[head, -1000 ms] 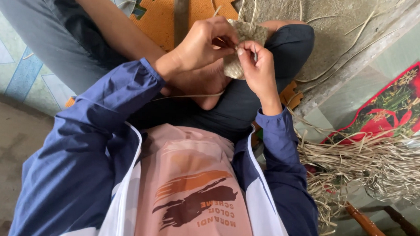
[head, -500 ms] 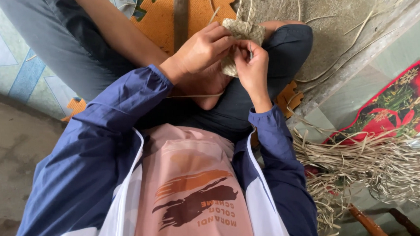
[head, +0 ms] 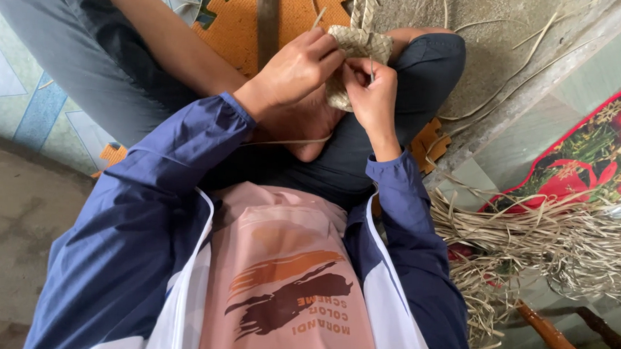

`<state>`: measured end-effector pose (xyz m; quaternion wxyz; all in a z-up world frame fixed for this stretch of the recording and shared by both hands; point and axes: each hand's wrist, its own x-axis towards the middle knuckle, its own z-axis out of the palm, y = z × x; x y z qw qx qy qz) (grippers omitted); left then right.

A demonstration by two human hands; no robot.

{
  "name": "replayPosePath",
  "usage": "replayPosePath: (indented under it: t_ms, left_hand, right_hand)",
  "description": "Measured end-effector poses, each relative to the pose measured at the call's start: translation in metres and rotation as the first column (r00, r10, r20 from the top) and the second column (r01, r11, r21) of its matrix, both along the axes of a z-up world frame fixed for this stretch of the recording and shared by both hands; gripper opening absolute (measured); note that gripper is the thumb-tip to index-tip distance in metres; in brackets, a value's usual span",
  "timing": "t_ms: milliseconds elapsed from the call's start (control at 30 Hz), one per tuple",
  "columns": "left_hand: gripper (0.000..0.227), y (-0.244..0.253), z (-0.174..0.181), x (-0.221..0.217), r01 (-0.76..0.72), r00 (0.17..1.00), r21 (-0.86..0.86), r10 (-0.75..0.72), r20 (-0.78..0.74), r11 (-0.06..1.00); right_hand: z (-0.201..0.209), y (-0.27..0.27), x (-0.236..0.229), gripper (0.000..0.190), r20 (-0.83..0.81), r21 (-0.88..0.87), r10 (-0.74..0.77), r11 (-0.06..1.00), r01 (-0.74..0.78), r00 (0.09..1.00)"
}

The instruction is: Weaving a small pouch using dried plant fibers, involving tucking and pulling strands to secure the structure.

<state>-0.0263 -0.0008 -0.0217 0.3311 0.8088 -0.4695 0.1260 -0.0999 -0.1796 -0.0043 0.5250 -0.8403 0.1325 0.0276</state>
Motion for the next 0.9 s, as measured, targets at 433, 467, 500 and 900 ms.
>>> replayPosePath:
  t_ms: [433,467,500,900]
  left_hand:
    - [0.017,-0.011,-0.020,0.049,0.274,0.816,-0.104,-0.288,-0.500,0.956]
    - [0.018,-0.012,-0.021,0.051,0.291,0.815,-0.075,-0.288,-0.502,0.954]
    - [0.018,-0.013,-0.021,0.053,0.308,0.814,-0.046,-0.288,-0.504,0.950]
    - [0.013,-0.012,-0.025,0.062,0.380,0.801,-0.039,-0.350,-0.487,0.924]
  right_hand:
    - [0.002,0.015,-0.004,0.012,0.009,-0.187,-0.063,0.980,0.064,0.998]
    - [0.002,0.015,-0.004,0.013,0.013,-0.200,-0.068,0.977,0.069,0.998]
    - [0.001,0.015,-0.004,0.014,0.018,-0.213,-0.072,0.974,0.074,0.997]
    - [0.001,0.015,-0.001,0.012,0.053,-0.110,-0.048,0.992,0.054,0.997]
